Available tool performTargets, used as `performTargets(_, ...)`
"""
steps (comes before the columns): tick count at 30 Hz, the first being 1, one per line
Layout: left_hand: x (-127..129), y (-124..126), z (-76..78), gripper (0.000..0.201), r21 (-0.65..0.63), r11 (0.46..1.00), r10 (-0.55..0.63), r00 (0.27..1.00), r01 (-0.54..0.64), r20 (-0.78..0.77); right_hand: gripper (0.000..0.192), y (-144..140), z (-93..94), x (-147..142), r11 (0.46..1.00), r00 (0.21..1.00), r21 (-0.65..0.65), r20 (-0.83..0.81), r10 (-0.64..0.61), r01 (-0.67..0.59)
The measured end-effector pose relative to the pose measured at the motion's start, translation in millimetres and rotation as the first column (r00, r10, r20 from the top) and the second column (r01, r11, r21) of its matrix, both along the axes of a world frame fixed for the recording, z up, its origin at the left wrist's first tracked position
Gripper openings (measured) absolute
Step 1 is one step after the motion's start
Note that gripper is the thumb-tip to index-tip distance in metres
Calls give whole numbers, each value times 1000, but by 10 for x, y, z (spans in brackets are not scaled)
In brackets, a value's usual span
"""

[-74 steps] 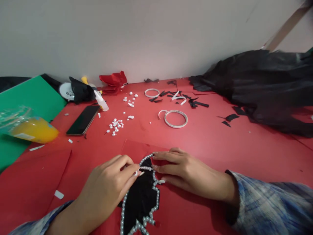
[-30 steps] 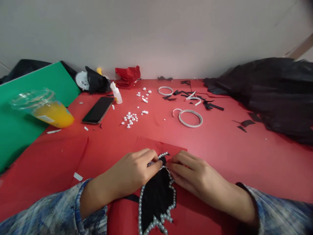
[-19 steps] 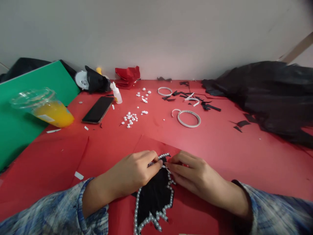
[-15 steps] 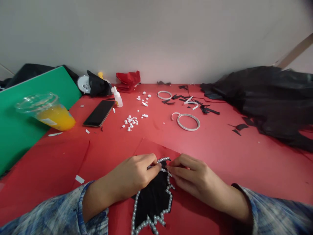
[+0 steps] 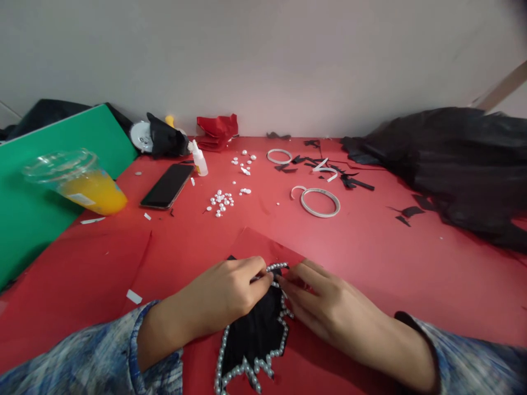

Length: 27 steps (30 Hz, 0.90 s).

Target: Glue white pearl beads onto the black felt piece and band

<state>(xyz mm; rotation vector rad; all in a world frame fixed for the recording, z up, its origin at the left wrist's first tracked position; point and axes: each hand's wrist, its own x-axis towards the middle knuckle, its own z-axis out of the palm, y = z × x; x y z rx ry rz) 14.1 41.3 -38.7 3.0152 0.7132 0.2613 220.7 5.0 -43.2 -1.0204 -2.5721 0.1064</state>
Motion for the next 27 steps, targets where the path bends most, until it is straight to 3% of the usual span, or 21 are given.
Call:
performTargets(14, 16, -5, 2, 26, -9, 1000, -4, 1000, 4, 21, 36, -58, -54, -117, 987, 996, 146, 55, -73, 64)
performTargets(21, 24, -2, 18, 26, -4, 1000, -19, 1000, 19, 12, 33, -76, 14, -147, 996, 997, 44, 31, -76, 75)
performTargets(27, 23, -1, 7, 26, 2, 1000, -13, 1000, 13, -2, 34, -69, 4, -97, 996, 995, 66, 75, -70, 65)
